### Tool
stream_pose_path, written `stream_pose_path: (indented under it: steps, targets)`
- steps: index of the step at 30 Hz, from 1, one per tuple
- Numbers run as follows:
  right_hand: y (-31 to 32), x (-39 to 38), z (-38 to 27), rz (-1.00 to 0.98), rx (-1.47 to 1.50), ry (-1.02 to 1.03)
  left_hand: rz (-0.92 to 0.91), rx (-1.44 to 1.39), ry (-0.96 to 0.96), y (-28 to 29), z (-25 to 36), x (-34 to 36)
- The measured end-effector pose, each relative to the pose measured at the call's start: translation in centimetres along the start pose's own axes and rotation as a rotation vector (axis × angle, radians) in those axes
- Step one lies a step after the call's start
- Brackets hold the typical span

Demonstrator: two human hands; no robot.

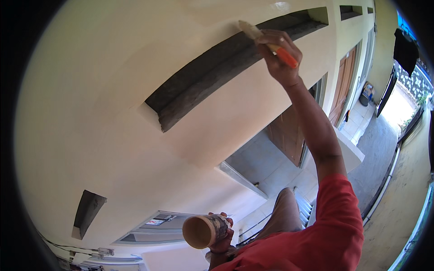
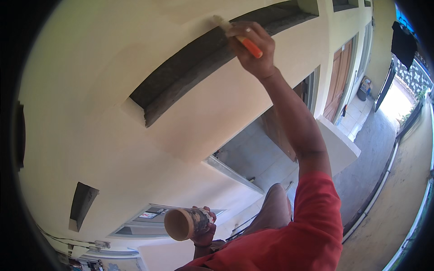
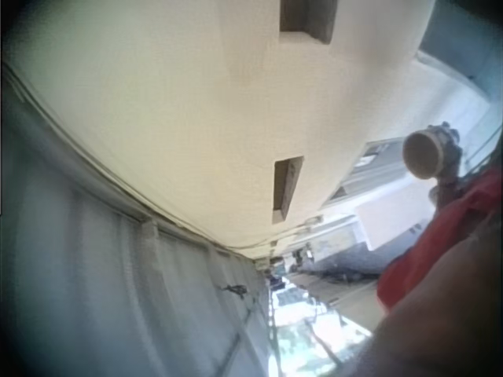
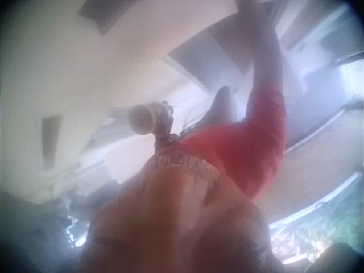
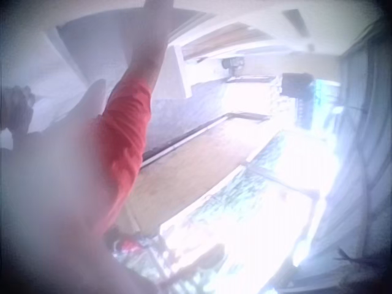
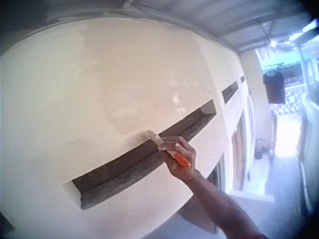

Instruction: The person paints a ceiling using a paintbrush and a small container of paint. They repeatedly dip the brush into the container and apply paint to the ceiling surface in long strokes, working around rectangular recessed areas.

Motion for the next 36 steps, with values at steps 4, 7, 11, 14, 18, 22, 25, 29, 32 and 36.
stream_pose_path:
  steps: [4, 7, 11, 14, 18, 22, 25, 29, 32, 36]
  targets:
    - [5.2, 2.8, 9.5, 0.292, -0.269, -0.172, -0.013, -0.018, 0.004, 0.1, 0.2, -0.4]
    - [6.9, 4.4, 16.6, 0.277, -0.551, -0.393, -0.023, -0.03, -0.002, 0.0, 0.3, -0.5]
    - [0.5, 3.9, 11.7, 0.1, -0.579, -0.243, -0.03, -0.027, -0.026, 0.7, 0.7, -0.9]
    - [-5.0, 3.1, 1.0, 0.072, -0.353, -0.029, -0.036, -0.031, -0.016, 0.4, 0.5, -0.7]
    - [-11.1, 1.3, -10.7, -0.121, -0.093, 0.152, -0.023, 0.043, 0.007, 0.7, 0.9, -0.6]
    - [-13.3, 1.7, -15.6, -0.212, 0.335, 0.101, -0.053, 0.018, 0.034, 0.3, 0.5, 0.1]
    - [-14.1, 3.1, -11.6, -0.205, 0.549, -0.217, -0.056, -0.011, 0.019, 0.7, 0.8, -0.5]
    - [-9.9, 5.8, 0.1, 0.104, 0.661, -0.566, -0.066, -0.043, 0.015, 1.3, 1.6, -1.0]
    - [-5.7, 6.5, 4.8, 0.284, 0.387, -0.494, -0.056, -0.065, -0.018, 1.3, 2.0, -2.4]
    - [-8.0, 8.2, -0.1, 0.196, -0.053, -0.162, -0.071, -0.068, -0.033, 1.9, 2.5, -3.1]
Point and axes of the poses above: each hand's wrist, its own x-axis towards the middle knuckle, its own y-axis out of the back of the hand, z = x × y, the point moved 7 cm from there along x, towards the middle knuckle, and after that the axes turned 1 degree about -z, right-handed, at the moved point
